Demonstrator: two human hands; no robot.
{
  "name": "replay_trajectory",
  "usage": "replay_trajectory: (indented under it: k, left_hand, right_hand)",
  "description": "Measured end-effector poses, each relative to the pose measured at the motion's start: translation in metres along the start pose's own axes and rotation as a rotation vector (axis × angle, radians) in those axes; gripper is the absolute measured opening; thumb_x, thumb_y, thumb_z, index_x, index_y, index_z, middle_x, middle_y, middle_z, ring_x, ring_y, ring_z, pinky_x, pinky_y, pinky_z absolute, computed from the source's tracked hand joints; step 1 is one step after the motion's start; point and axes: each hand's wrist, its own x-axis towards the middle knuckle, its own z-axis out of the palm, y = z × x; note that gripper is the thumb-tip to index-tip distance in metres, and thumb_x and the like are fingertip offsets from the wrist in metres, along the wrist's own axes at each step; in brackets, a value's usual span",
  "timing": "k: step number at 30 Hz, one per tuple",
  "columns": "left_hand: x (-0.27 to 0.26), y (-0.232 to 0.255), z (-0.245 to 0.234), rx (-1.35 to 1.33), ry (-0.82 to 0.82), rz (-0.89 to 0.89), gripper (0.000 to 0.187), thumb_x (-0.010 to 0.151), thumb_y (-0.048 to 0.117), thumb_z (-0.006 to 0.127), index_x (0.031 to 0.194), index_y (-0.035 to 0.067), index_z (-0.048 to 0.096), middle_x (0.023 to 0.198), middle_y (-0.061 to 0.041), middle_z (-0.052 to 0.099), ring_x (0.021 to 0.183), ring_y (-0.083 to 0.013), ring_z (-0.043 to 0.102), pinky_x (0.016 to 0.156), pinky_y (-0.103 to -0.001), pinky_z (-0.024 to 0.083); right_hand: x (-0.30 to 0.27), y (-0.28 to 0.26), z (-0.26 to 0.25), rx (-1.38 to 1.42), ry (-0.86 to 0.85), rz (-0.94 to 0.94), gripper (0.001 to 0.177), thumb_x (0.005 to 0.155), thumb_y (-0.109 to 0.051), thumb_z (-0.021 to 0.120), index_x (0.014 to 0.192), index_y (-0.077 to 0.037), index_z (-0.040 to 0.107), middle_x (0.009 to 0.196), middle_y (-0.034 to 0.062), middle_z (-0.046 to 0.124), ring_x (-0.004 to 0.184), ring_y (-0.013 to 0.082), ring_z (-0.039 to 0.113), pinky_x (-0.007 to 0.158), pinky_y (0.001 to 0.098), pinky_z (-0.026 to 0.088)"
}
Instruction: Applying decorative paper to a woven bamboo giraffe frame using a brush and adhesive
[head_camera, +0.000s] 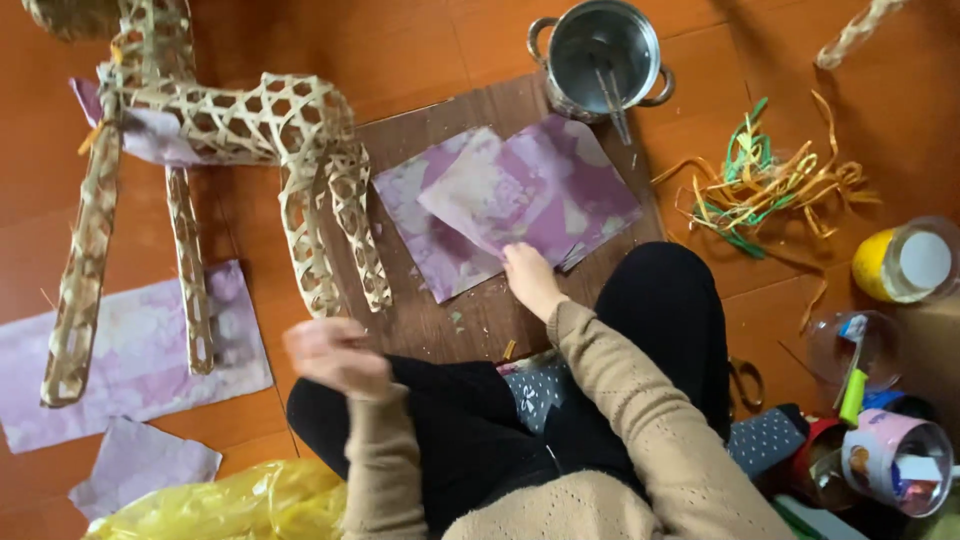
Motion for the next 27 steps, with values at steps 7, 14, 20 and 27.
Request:
replay_trajectory:
  k: [7,14,20,27]
  left_hand:
    - [-0.016,-0.111,0.100,0.245,-0.895,-0.369,0.051,0.096,0.038,0.061,0.132,0.004,0.055,0.124,-0.025,0.062,0.119,-0.0361,0.057,0.097,-0.051,0.048]
    - [0.037,-0.176,0.104,0.268,-0.864,-0.283,0.034,0.097,0.023,0.057,0.126,0.007,0.065,0.120,-0.018,0.066,0.117,-0.0277,0.059,0.102,-0.046,0.043]
    - [0.030,-0.115,0.108,0.180,-0.779,-0.408,0.036,0.099,0.025,0.053,0.126,0.004,0.064,0.117,-0.018,0.067,0.110,-0.0207,0.059,0.097,-0.046,0.046]
    - [0.041,-0.142,0.112,0.184,-0.674,-0.388,0.038,0.099,0.028,0.054,0.123,0.000,0.062,0.116,-0.023,0.065,0.110,-0.0294,0.058,0.097,-0.048,0.045]
  right_hand:
    - [-0.004,-0.113,-0.092,0.525,-0.200,-0.171,0.049,0.081,-0.007,0.061,0.127,0.008,0.052,0.130,0.0315,0.054,0.122,0.0433,0.054,0.106,0.0494,0.042]
    - [0.110,0.024,-0.161,-0.430,0.603,-0.326,0.012,0.076,-0.016,0.065,0.085,-0.008,0.067,0.078,0.0138,0.057,0.076,0.0312,0.058,0.068,0.0482,0.049]
    - [0.156,0.132,-0.207,-0.818,0.179,0.318,0.028,0.092,-0.007,0.045,0.106,-0.005,0.069,0.073,0.0089,0.070,0.064,0.0285,0.067,0.039,0.0471,0.040]
    - [0.149,0.114,-0.220,-0.727,0.060,0.079,0.032,0.093,-0.012,0.041,0.114,0.000,0.062,0.074,0.0156,0.069,0.067,0.0328,0.071,0.054,0.0503,0.050]
